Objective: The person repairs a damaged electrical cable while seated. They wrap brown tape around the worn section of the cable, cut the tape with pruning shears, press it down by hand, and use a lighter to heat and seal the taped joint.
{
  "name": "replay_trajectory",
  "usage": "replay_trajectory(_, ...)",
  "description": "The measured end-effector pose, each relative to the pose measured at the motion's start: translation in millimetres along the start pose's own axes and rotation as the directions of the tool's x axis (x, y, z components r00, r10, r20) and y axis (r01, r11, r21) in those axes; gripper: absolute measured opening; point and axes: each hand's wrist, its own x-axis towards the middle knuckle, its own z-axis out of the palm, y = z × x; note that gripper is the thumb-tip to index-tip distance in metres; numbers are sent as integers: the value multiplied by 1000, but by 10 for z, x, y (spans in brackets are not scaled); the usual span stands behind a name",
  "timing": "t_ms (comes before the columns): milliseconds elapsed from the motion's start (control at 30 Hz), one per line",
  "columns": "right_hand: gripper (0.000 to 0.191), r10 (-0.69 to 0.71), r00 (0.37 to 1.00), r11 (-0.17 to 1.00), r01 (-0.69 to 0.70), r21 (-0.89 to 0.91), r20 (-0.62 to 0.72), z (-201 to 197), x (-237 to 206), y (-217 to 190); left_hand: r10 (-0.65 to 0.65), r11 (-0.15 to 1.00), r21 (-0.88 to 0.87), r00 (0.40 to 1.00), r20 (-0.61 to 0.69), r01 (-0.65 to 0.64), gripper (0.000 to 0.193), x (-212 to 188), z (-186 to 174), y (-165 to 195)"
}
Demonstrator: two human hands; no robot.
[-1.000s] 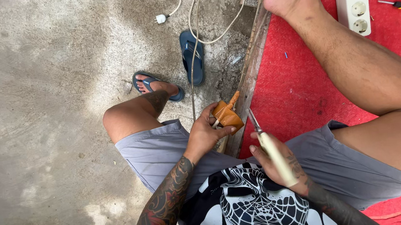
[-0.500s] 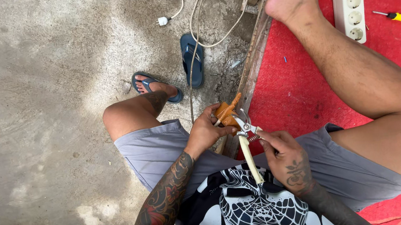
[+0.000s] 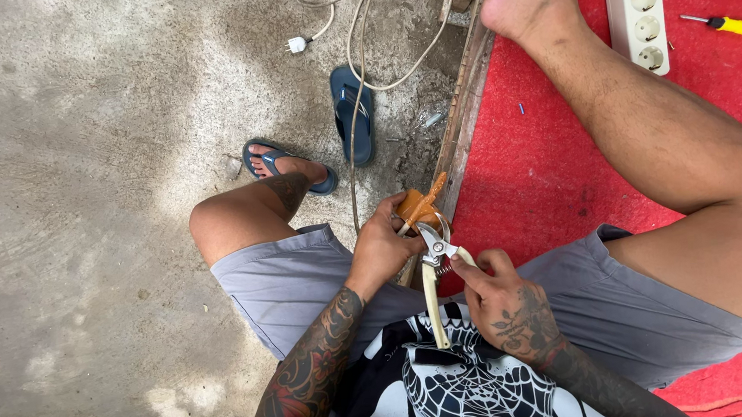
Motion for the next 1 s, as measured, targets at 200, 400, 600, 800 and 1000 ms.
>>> replay_trajectory(200,41,-20,998,999,18,-35,-55,71,-29,-55,-2,1000,1,1000,0,2,89,-28,-29,38)
replay_trajectory(400,37,32,998,999,-33,-31,-55,39,-24,-117,20,999,-38,999,44,-18,88,-4,-84,76)
replay_trajectory(600,41,63,995,998,-65,-24,-81,-48,-16,-69,44,995,-89,996,80,-37,92,-4,-123,89)
replay_trajectory(800,43,48,997,998,-49,-30,-52,-10,-26,-26,-5,995,-100,995,96,15,88,0,-75,89)
replay_trajectory(1000,39,16,999,999,-18,-30,-46,67,-43,26,-31,999,-24,998,61,32,88,-29,-50,124)
